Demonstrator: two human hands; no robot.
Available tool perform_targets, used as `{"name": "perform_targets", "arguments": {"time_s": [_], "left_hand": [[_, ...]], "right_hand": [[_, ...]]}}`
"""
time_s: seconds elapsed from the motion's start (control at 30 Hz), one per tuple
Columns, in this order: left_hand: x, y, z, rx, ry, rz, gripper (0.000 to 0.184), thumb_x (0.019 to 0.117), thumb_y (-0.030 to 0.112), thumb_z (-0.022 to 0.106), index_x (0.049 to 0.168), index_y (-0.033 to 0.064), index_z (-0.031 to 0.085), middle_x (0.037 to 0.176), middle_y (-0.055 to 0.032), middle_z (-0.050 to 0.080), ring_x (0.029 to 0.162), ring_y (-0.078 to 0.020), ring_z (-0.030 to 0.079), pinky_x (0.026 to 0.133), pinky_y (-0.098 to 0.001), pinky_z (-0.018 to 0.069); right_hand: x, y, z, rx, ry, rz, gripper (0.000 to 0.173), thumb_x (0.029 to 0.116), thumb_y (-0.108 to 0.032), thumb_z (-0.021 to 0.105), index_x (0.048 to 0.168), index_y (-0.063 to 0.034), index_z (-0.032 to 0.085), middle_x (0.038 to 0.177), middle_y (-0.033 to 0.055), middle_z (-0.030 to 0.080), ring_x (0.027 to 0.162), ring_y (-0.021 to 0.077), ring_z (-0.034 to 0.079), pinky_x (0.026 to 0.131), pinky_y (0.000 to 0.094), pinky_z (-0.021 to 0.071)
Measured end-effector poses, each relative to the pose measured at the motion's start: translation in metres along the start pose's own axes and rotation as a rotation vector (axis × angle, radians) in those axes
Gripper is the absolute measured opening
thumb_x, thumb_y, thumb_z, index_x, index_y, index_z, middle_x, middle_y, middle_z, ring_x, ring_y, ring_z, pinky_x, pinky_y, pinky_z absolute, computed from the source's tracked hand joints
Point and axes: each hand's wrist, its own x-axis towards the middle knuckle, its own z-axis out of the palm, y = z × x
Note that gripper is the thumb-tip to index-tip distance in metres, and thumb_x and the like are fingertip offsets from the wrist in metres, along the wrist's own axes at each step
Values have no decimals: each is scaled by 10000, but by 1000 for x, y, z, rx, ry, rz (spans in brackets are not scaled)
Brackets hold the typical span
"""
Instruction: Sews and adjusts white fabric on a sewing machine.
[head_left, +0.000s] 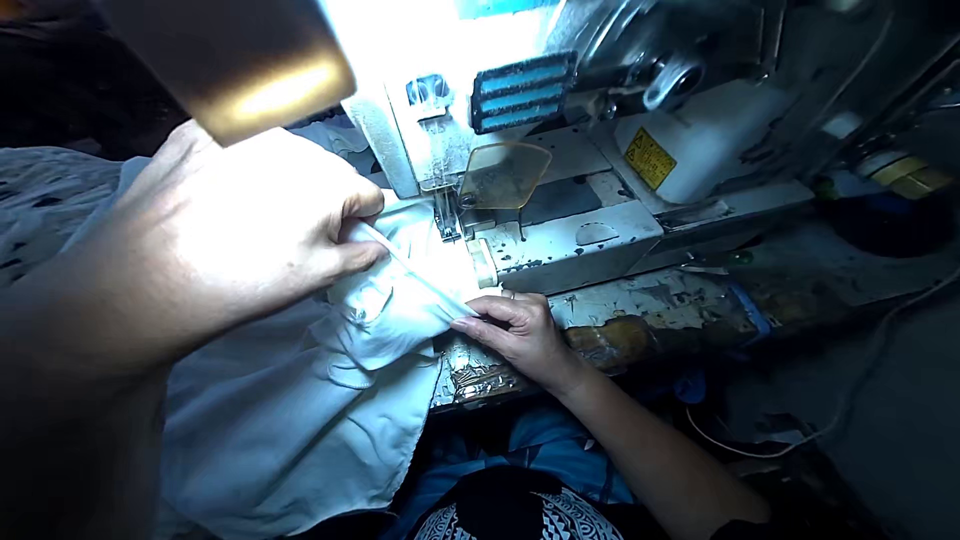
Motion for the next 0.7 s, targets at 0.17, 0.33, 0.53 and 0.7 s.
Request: {"name": "perform_targets", "arguments": {"time_s": [0.17,0.33,0.53,0.7], "left_hand": [[-1,2,-2,27,4,28,408,920,463,526,646,166,479,559,-11,389,553,-222,497,639,-481,350],[-6,-2,1,-4,47,-12,454,934,525,524,647,177,470,586,7,383,572,-206,481,595,-453,337],[-13,-6,4,-54,80,-22,447,946,531,519,660,191,474,605,20,387,587,-188,462,590,-439,334],[-13,-8,3,-64,76,-11,436,929,544,534,663,201,489,595,29,382,579,-182,457,593,-442,332]], "right_hand": [[0,1,0,1,2,2,161,927,-157,730,894,-5,773,745,27,713,623,-22,599,615,137,506],[1,0,-1,56,-4,1,149,929,-129,731,892,10,770,787,30,728,648,-31,612,633,126,521],[3,-2,-2,96,-1,0,135,919,-108,735,899,23,762,791,32,724,648,-28,614,624,128,527],[4,-2,-3,68,3,-11,136,919,-115,733,902,16,769,784,26,719,637,-33,594,617,123,508]]}}
